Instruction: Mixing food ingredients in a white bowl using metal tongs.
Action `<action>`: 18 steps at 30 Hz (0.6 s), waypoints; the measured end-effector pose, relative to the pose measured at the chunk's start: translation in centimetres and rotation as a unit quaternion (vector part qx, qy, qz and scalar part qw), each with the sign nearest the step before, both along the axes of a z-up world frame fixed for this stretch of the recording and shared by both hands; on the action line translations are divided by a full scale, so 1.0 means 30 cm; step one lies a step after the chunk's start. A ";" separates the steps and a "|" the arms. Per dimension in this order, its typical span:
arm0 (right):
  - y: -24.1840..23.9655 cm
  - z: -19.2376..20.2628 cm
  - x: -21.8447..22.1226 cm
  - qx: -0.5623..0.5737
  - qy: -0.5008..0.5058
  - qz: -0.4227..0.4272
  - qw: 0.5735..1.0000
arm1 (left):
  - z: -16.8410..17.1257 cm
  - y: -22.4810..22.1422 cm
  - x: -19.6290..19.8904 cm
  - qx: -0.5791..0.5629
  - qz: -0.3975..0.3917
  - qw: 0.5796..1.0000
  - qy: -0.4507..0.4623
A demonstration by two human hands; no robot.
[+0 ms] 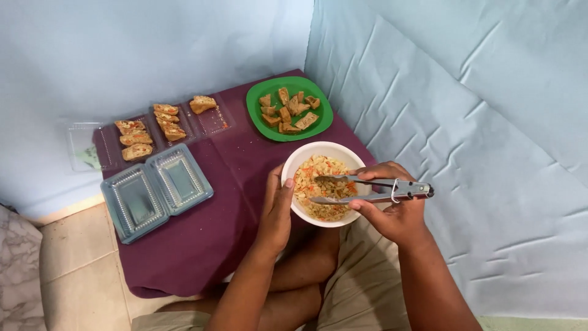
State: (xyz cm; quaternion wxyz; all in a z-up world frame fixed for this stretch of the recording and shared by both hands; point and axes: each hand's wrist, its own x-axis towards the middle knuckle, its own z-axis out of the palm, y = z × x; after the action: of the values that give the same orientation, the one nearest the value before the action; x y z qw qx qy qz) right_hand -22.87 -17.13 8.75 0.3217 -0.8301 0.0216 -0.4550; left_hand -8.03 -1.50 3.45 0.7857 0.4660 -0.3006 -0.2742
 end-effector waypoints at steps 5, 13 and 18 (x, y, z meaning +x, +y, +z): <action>0.058 0.052 -0.007 0.008 0.018 -0.009 1.000 | 0.002 -0.006 -0.017 -0.019 -0.013 1.000 0.018; 0.050 0.052 -0.039 -0.010 -0.023 -0.053 0.998 | 0.002 -0.017 -0.036 -0.053 -0.019 0.998 0.031; 0.063 0.020 -0.008 0.018 -0.002 -0.030 0.999 | -0.041 -0.027 -0.025 -0.062 -0.014 0.997 0.035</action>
State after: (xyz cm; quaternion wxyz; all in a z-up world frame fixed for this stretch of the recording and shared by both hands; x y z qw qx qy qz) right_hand -23.12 -15.23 9.36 0.3229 -0.8223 0.0540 -0.4655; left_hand -8.78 -2.31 2.23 0.8193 0.4018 -0.2961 -0.2823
